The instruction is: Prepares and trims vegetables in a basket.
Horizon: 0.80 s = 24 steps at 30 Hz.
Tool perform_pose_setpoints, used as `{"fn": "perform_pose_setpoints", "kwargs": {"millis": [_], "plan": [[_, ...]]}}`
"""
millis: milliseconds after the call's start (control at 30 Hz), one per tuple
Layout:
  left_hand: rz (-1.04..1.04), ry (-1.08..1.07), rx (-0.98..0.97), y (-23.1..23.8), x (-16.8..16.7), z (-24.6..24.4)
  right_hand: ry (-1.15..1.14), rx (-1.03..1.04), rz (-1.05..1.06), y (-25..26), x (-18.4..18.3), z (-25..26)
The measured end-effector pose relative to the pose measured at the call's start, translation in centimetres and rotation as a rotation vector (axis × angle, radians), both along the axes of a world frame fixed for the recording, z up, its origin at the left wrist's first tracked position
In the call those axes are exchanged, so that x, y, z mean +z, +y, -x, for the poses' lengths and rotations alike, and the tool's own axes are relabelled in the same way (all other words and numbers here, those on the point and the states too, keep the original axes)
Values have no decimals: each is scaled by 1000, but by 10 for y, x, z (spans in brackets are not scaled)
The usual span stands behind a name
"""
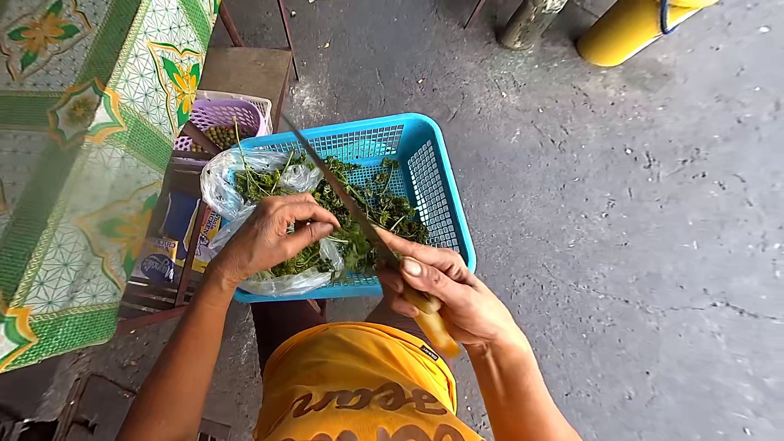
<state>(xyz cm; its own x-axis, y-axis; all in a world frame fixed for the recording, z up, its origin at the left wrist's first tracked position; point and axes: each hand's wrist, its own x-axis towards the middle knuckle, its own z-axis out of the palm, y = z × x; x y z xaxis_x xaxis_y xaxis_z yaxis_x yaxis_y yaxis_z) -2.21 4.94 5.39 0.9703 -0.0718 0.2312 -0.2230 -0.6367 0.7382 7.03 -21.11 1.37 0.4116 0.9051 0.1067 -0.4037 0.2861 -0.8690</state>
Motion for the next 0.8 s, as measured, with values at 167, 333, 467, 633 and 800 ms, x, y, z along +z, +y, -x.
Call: {"fn": "perform_pose_setpoints", "kwargs": {"millis": [167,333,467,633,800], "plan": [[213,18,280,-2,7,13,-876,-530,430,-9,-2,-20],[414,20,313,-16,3,11,-840,-556,461,1,-3,-21],[558,65,327,-30,-5,8,-654,-557,354,21,-9,-6],[636,110,303,-40,-15,6,-536,-562,214,33,-10,1],[657,118,284,-47,-18,4,-503,-566,139,34,-8,2]]}}
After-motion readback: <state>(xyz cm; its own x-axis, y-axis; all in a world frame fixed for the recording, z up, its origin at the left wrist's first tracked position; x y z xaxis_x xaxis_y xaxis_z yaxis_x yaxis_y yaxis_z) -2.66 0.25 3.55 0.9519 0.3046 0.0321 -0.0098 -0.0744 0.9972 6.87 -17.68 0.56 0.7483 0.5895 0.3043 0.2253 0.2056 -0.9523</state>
